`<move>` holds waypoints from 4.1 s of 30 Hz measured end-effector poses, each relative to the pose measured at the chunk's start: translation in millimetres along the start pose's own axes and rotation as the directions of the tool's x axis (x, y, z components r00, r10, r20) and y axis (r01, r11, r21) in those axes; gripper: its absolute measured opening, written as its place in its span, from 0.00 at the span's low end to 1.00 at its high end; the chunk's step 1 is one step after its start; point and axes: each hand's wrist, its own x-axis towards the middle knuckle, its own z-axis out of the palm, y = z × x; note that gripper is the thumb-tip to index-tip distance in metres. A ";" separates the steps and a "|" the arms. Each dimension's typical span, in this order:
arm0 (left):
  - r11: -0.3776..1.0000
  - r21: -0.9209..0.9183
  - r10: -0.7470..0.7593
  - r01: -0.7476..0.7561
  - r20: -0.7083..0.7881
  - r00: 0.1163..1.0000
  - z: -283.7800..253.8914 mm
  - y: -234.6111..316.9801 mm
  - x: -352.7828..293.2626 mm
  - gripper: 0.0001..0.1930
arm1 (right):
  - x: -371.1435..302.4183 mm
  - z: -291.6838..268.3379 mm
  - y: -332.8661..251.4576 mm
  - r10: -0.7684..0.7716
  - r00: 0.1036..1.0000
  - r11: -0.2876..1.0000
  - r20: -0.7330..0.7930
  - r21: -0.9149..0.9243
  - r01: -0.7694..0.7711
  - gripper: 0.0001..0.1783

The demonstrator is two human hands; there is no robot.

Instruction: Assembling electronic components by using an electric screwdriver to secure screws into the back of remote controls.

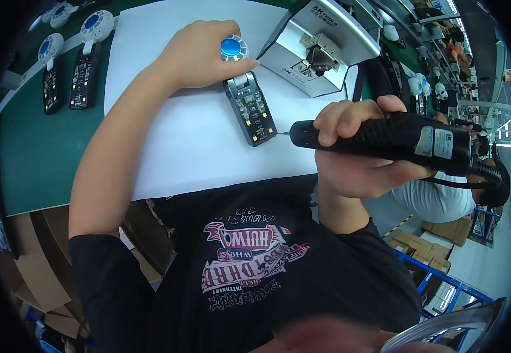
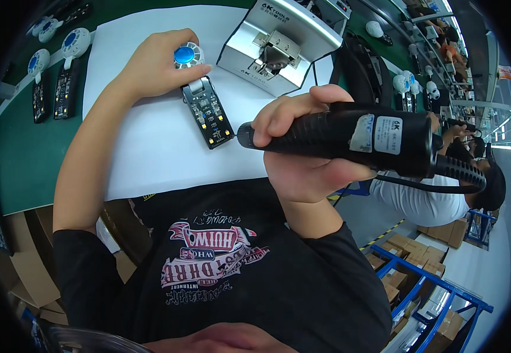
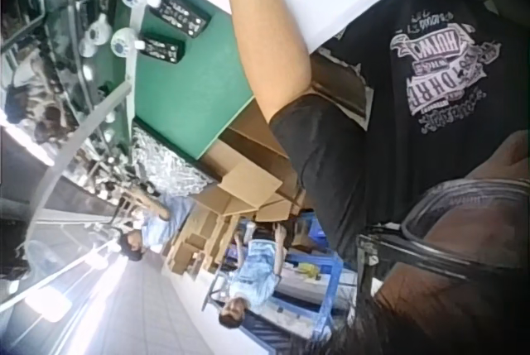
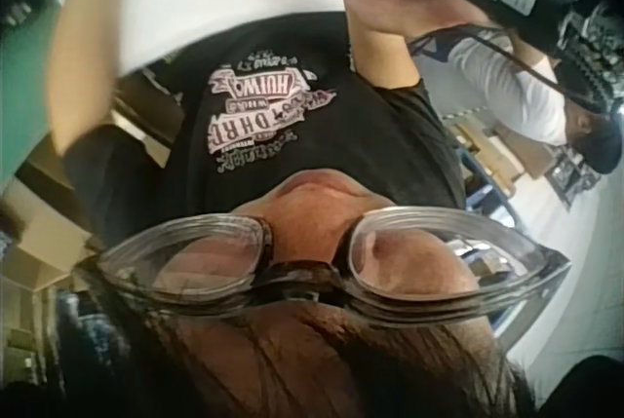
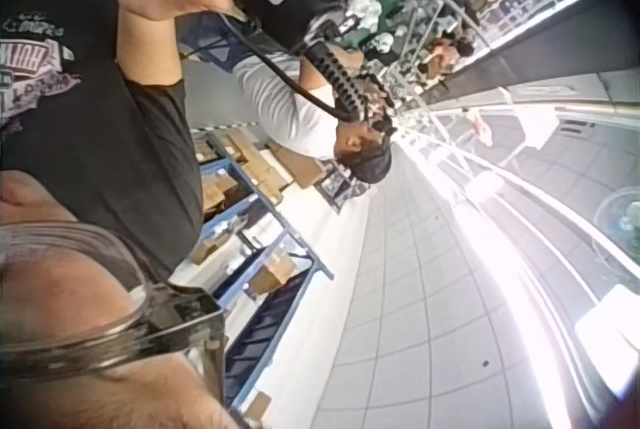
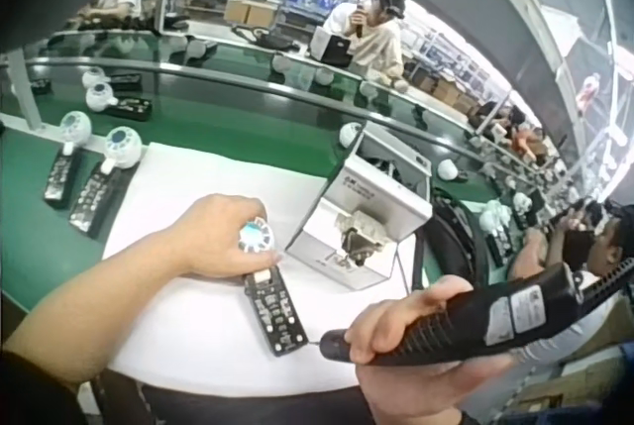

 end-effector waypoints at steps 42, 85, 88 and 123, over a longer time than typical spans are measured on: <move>0.983 0.077 -0.160 0.164 -0.047 0.986 -8.3 -0.4 2.3 0.29 | 20.7 10.7 6.4 -0.082 0.995 0.995 0.063 0.062 0.079 0.52; 0.619 0.482 -0.536 0.620 -0.319 0.782 -138.3 -121.1 108.7 0.31 | -36.5 -100.5 -17.4 0.643 0.643 0.700 -0.416 0.659 -0.275 0.38; 0.356 0.703 -0.745 0.615 -0.184 0.641 -165.8 -202.0 99.8 0.32 | -38.2 -97.5 -12.5 0.658 0.665 0.662 -0.354 0.693 -0.286 0.37; 0.944 -0.329 0.019 0.040 0.175 0.984 -15.5 31.8 -7.8 0.31 | 49.9 -32.7 -46.2 0.083 0.995 0.971 -0.052 0.228 -0.069 0.42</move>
